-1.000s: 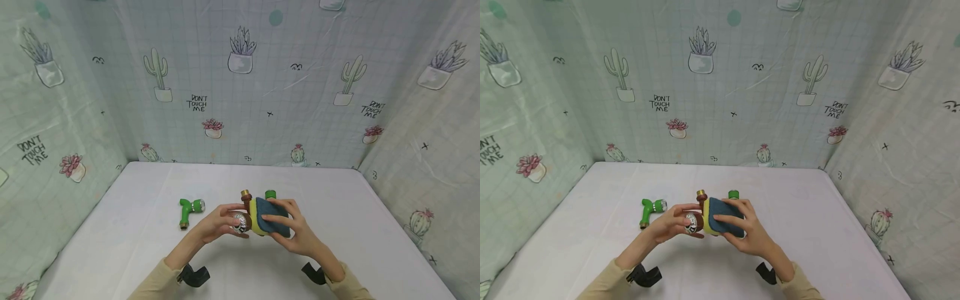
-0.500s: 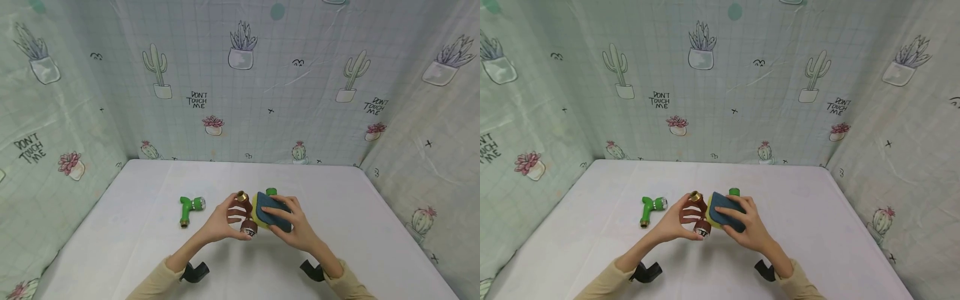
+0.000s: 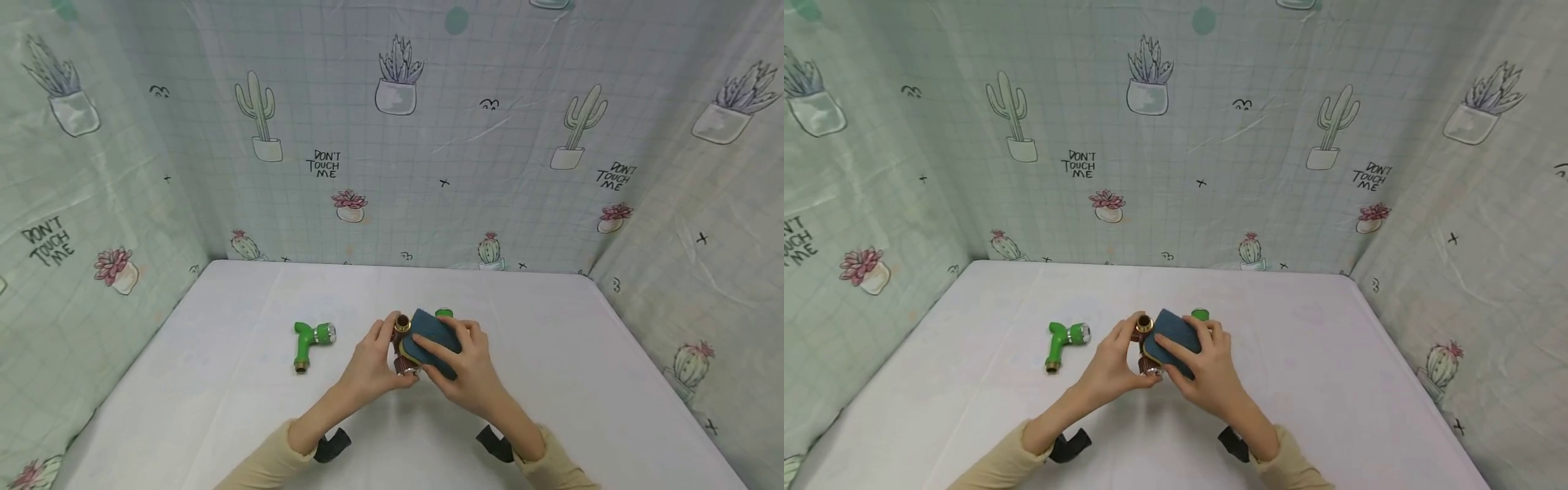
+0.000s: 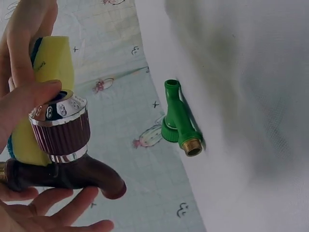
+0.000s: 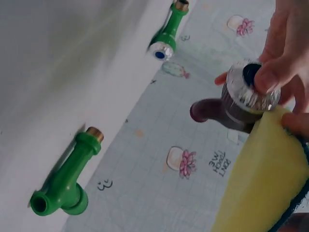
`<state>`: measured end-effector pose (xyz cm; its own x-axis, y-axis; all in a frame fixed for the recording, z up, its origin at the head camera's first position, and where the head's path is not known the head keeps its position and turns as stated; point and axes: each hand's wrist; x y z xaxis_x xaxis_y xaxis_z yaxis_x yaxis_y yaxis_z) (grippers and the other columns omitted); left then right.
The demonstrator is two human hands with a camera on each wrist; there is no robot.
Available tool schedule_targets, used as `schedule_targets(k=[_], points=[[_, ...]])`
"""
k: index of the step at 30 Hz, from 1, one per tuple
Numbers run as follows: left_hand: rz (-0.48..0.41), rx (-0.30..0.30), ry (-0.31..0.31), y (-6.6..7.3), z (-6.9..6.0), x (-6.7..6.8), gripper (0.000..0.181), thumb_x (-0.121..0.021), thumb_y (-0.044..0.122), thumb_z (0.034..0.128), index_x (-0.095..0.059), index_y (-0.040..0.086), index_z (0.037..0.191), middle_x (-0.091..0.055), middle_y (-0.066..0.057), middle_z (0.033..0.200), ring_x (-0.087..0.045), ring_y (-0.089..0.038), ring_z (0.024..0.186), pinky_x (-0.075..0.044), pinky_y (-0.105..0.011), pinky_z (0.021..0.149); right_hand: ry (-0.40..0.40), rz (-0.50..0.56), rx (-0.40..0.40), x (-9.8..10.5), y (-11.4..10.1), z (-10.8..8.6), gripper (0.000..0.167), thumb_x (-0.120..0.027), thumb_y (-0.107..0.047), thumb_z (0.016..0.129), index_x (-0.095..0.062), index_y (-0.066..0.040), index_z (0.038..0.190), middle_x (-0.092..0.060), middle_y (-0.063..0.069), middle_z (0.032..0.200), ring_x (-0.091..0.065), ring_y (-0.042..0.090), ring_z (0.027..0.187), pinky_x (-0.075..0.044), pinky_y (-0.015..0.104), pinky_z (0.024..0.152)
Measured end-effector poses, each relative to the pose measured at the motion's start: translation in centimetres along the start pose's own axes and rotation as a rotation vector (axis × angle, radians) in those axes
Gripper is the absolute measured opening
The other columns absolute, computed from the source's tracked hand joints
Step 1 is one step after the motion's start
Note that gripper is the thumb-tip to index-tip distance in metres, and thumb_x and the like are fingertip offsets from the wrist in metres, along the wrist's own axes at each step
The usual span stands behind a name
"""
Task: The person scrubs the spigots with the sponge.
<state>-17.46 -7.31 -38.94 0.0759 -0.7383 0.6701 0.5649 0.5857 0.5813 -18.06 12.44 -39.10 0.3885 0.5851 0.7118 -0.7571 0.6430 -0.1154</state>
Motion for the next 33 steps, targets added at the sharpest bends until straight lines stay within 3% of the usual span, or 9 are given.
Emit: schedule_targets(k=[3,7,11,14,18,21,27,33], points=[[0.013,0.013,0.03,0.2,0.0,-0.1,0.094,-0.083,0.025,0.0568,-0.031,0.005,0.133,-0.05,-0.009,0.105,-0.058,-0.019,0.092,-0.051,-0.031,0.075,0.003,-0.013,0.006,0.0,-0.3,0.2,0.039,-0.041,-0.049,0.088,-0.059,-0.029,0.117,-0.047,0.02,0.122,-0.039,0.029,0.099,-0.035,0.045,0.075],[-0.07,-0.014,0.035,0.0,0.0,0.2,0.097,-0.083,0.021,0.0562,-0.028,0.012,0.136,-0.051,-0.006,0.11,-0.056,-0.016,0.092,-0.05,-0.032,0.076,0.005,0.032,0.007,0.3,0.0,0.3,0.034,-0.055,-0.042,0.085,-0.059,-0.03,0.116,-0.048,0.019,0.122,-0.04,0.027,0.099,-0.036,0.046,0.076],[-0.16,-0.055,0.028,-0.3,0.1,0.6,0.096,-0.082,0.02,0.0566,-0.027,0.014,0.135,-0.053,-0.005,0.106,-0.058,-0.016,0.091,-0.049,-0.035,0.077,-0.017,0.095,-0.014,0.6,0.4,0.2,0.041,-0.067,-0.031,0.077,-0.058,-0.029,0.117,-0.047,0.017,0.124,-0.04,0.026,0.102,-0.04,0.046,0.077],[-0.241,-0.091,0.042,-0.5,0.2,0.8,0.092,-0.082,0.018,0.057,-0.028,0.011,0.131,-0.055,-0.007,0.105,-0.06,-0.019,0.092,-0.049,-0.041,0.08,-0.029,0.158,-0.053,0.8,0.5,0.1,0.046,-0.07,-0.023,0.074,-0.057,-0.028,0.119,-0.046,0.016,0.125,-0.039,0.025,0.104,-0.042,0.047,0.078],[-0.341,-0.095,0.085,1.0,0.2,1.7,0.089,-0.082,0.008,0.0569,-0.026,0.002,0.126,-0.057,-0.016,0.104,-0.061,-0.028,0.095,-0.048,-0.046,0.084,-0.019,0.255,-0.117,0.8,0.7,-0.3,0.05,-0.071,-0.016,0.072,-0.057,-0.024,0.119,-0.046,0.013,0.127,-0.038,0.023,0.108,-0.044,0.045,0.08],[-0.418,-0.027,0.137,1.4,0.2,2.0,0.088,-0.082,0.002,0.0555,-0.026,-0.002,0.124,-0.057,-0.02,0.104,-0.059,-0.033,0.098,-0.047,-0.046,0.086,0.013,0.3,-0.146,0.6,0.8,-0.6,0.052,-0.072,-0.011,0.071,-0.057,-0.021,0.12,-0.045,0.011,0.127,-0.038,0.023,0.11,-0.044,0.04,0.079],[-0.632,0.159,0.229,-0.4,0.3,0.6,0.09,-0.082,0.004,0.0555,-0.023,0.008,0.123,-0.049,-0.013,0.11,-0.056,-0.025,0.105,-0.047,-0.033,0.089,0.066,0.341,-0.182,0.2,0.7,-1.0,0.053,-0.071,-0.007,0.071,-0.055,-0.018,0.12,-0.046,0.011,0.125,-0.043,0.024,0.11,-0.048,0.036,0.078],[-0.752,0.177,0.278,-0.5,0.5,0.7,0.089,-0.081,0.004,0.0577,-0.022,0.007,0.123,-0.046,-0.013,0.112,-0.056,-0.018,0.103,-0.047,-0.037,0.089,0.068,0.4,-0.209,-0.2,0.5,-1.4,0.052,-0.07,-0.005,0.071,-0.054,-0.016,0.12,-0.046,0.012,0.126,-0.042,0.023,0.115,-0.048,0.036,0.082]])
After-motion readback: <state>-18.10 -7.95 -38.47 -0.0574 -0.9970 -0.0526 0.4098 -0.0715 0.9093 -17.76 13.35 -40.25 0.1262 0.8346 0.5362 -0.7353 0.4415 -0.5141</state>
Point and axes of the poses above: each hand's wrist, its own z-axis towards the middle knuckle, its own x-axis out of the back of the hand, y = z × x
